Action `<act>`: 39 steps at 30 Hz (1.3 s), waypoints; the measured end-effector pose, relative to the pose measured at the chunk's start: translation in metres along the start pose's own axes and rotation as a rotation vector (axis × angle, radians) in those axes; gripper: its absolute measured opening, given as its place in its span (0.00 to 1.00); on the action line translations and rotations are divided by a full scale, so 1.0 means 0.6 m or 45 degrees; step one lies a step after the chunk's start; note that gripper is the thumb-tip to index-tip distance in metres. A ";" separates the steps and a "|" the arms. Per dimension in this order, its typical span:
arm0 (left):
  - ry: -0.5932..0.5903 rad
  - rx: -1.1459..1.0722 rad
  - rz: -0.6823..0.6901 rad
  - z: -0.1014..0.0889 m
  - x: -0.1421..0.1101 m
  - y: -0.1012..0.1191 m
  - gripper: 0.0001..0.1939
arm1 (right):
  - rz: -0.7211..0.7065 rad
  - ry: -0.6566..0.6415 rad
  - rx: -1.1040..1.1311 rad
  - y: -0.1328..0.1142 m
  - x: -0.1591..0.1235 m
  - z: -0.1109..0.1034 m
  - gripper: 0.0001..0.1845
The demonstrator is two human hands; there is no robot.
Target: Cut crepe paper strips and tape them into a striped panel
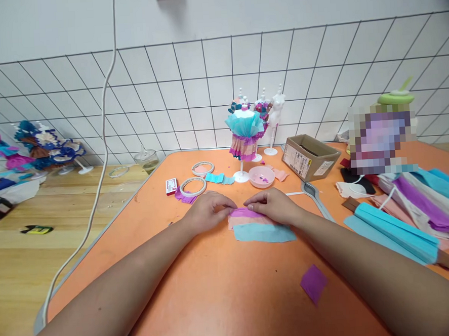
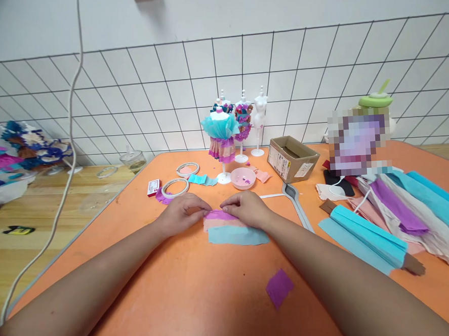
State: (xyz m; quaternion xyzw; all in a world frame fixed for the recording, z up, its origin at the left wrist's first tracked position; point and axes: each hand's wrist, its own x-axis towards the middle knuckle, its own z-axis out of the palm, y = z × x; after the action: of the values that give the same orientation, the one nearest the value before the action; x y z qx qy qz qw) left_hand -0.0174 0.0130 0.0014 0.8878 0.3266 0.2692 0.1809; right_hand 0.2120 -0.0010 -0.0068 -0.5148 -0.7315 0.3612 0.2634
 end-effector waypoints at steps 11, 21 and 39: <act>-0.001 -0.480 -0.125 0.000 -0.002 -0.017 0.17 | -0.052 0.005 -0.097 -0.007 -0.006 0.015 0.08; -0.222 -0.151 -0.193 0.016 0.007 0.010 0.13 | -0.079 -0.011 -0.165 -0.014 -0.010 0.030 0.10; -0.323 -0.009 -0.095 0.007 0.006 -0.015 0.18 | 0.048 -0.055 -0.038 -0.009 -0.007 0.017 0.12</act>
State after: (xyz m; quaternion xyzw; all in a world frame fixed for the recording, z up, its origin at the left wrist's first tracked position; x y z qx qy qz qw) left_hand -0.0168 0.0211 -0.0052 0.9013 0.3330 0.1487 0.2338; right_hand 0.2029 -0.0089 -0.0084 -0.5243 -0.7327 0.3661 0.2329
